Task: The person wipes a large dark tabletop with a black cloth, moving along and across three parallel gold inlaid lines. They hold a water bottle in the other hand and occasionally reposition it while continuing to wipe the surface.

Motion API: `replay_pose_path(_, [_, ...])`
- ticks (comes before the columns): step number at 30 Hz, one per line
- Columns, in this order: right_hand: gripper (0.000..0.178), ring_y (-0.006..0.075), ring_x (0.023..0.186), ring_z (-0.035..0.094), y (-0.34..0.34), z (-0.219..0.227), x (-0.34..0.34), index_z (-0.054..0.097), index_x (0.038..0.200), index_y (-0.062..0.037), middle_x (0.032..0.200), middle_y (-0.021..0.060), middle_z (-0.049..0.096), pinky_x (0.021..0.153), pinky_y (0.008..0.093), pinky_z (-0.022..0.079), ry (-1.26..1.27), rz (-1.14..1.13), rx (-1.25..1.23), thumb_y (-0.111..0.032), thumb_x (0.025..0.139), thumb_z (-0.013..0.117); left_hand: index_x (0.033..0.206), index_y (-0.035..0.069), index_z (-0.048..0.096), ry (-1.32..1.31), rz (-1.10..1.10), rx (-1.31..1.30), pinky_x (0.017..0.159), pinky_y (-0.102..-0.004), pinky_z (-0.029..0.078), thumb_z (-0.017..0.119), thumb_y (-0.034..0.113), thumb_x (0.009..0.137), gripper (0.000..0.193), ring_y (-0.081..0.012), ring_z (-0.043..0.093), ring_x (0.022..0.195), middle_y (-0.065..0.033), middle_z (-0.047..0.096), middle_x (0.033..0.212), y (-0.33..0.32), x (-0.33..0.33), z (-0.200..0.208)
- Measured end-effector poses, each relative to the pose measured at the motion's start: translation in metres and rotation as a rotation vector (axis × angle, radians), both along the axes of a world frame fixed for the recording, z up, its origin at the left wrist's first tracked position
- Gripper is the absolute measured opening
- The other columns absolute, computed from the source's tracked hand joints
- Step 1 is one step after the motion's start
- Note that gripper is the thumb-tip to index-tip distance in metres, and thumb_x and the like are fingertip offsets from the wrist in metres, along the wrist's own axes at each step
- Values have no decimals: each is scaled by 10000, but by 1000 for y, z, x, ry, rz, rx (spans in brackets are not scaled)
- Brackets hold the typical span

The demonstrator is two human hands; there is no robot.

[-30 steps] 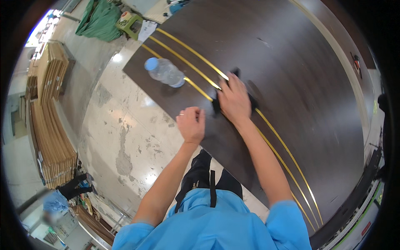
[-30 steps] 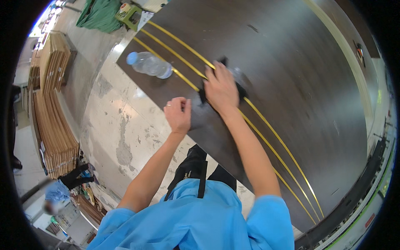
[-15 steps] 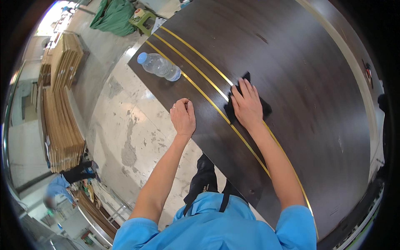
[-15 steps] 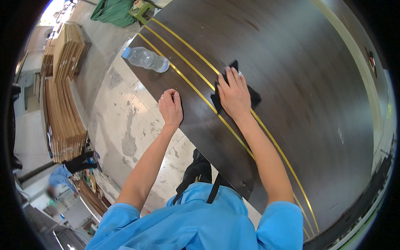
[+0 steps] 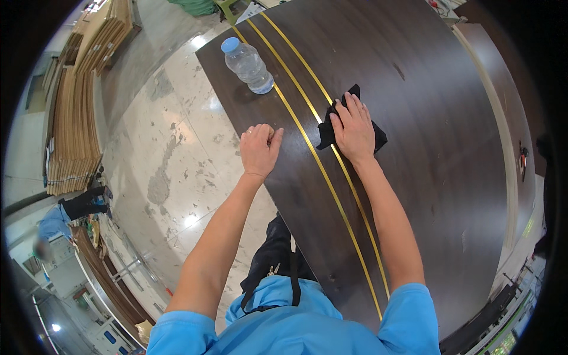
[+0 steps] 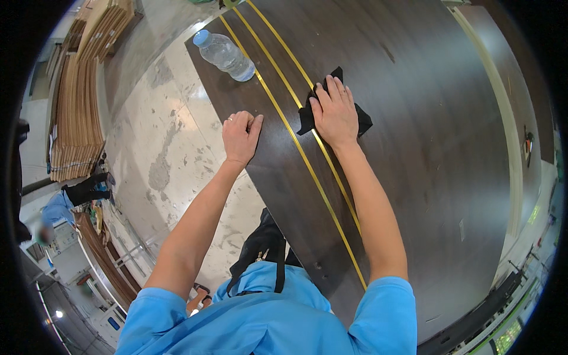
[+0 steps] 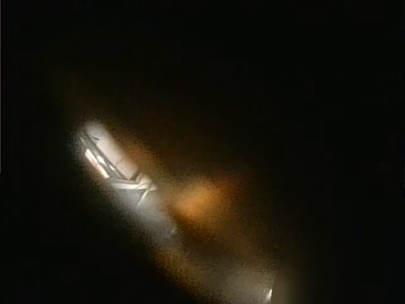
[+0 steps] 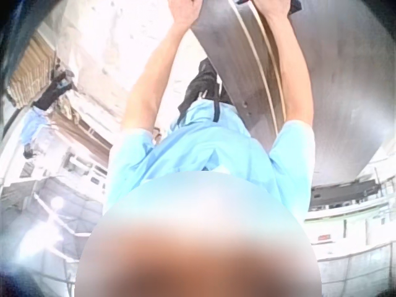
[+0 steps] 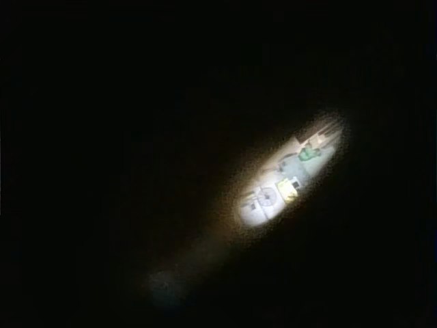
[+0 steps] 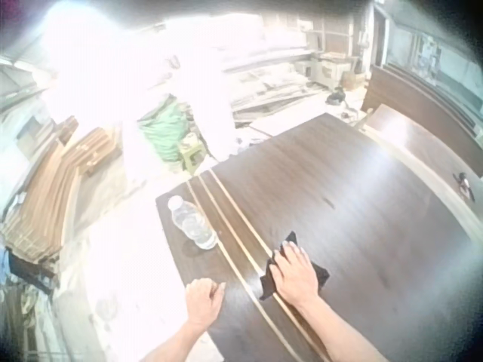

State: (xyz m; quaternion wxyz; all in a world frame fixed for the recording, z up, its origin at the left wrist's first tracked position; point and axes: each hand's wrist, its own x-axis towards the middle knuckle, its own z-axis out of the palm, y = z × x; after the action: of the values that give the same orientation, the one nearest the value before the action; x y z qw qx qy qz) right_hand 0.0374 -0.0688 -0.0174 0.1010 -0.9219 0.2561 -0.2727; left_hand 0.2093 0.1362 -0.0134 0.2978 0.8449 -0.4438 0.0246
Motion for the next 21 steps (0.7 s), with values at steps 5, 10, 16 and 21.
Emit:
replay_pose_path(5, [190,368,1085,671,13,7,-44,704,1108,-8,1167,152,709,964,464,533,-61,-46,200,-146,982,737,801,104,553,9,24,-18,763,-441,414,726,282,1002,319,-286,563,782,-51,594,778,-2,-1,1])
replay_pose_path(10, [246,396,993,677,-2,27,-43,675,1144,-7,1052,204,703,892,476,544,-362,-342,625,-176,978,741,816,102,559,24,35,-25,765,-443,423,726,269,998,298,-292,576,792,-56,599,780,-2,-1,2])
replay_pose_path(16, [262,408,1102,612,23,13,-42,707,1193,-63,1272,174,653,925,496,504,60,-57,28,-188,966,744,836,109,566,16,30,-53,762,-438,432,729,252,988,264,-290,590,787,-53,611,780,-1,1,1])
replay_pose_path(21, [165,376,1010,623,44,9,-78,684,1092,-67,1146,135,651,841,460,528,168,-58,77,-151,958,730,841,115,572,38,42,-23,762,-436,436,732,245,981,250,-290,593,784,-49,618,781,0,-1,1])
